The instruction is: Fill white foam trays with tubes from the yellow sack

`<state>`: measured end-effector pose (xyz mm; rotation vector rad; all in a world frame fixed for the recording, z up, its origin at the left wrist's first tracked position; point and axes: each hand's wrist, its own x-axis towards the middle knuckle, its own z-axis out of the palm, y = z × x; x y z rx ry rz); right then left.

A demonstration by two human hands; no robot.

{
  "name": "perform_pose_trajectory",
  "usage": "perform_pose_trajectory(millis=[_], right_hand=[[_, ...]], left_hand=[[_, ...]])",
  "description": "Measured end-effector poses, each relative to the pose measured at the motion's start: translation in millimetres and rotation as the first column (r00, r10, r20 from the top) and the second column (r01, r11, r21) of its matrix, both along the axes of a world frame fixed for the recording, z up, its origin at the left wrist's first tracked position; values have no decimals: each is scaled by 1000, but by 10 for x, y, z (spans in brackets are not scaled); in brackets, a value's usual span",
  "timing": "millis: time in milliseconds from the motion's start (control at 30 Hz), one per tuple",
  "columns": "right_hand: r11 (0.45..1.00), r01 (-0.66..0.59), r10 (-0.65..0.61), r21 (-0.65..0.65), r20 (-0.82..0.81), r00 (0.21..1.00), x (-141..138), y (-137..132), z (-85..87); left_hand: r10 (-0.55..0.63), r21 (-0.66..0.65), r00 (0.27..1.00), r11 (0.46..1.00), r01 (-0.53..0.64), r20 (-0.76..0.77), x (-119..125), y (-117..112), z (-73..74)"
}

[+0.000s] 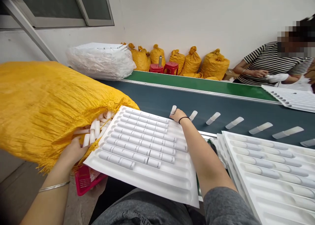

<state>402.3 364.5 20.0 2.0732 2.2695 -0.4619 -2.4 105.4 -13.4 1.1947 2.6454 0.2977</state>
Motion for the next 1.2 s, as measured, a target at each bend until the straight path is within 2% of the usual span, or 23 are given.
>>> perform_pose_trajectory(millis=[67,100,167,267,333,400,467,533,600,700,767,900,1000,1067,1133,1200], right_hand=[[1000,-14,14,11,12,1000,131,-188,78],[999,-35,35,11,13,999,214,-327,117],[995,-103,103,-16,2,995,400,-665,154],[980,-190,189,-65,-15,982,658,-1177,68],[969,-247,247,13,-18,969,782,-1424,-40],[945,-278,287,173,-25,958,852,-1594,-109],[919,-236,274,315,-83,958,855,-1737,-94],[916,-200,289,348,-224,931,784,-1897,-5],[898,-265,398,352,-391,830,648,-2068,107],[839,-358,542,410,-564,623,416,-2257,224],[805,-357,592,474,-607,531,310,-2294,257],[708,-389,706,589,-582,403,256,-2220,302],[622,-469,783,627,-512,354,247,-2174,345],[587,-498,809,638,-477,343,223,-2175,359],[599,-489,800,634,-484,353,192,-2188,352],[644,-463,765,608,-520,380,169,-2201,325]], left_hand=[[-16,147,998,989,24,-56,63,-35,23],[-38,250,995,966,59,-88,119,-53,44],[-132,470,986,867,163,-99,283,-79,93],[-382,679,924,680,278,4,630,-85,158],[-530,742,845,596,308,74,884,-73,185],[-626,777,766,553,300,149,1123,-65,201],[-685,807,690,532,256,233,1334,-75,218],[-729,815,622,526,243,285,1511,-102,253],[-781,796,561,513,322,277,1648,-138,312],[-851,753,479,458,473,216,1763,-180,419],[-865,741,458,442,505,204,1782,-200,478],[-866,707,448,460,537,222,1750,-254,559],[-870,667,446,461,586,209,1741,-304,608],[-876,661,451,441,608,170,1757,-323,631],[-882,668,456,409,622,116,1781,-331,637],[-883,671,466,374,641,47,1801,-336,630]])
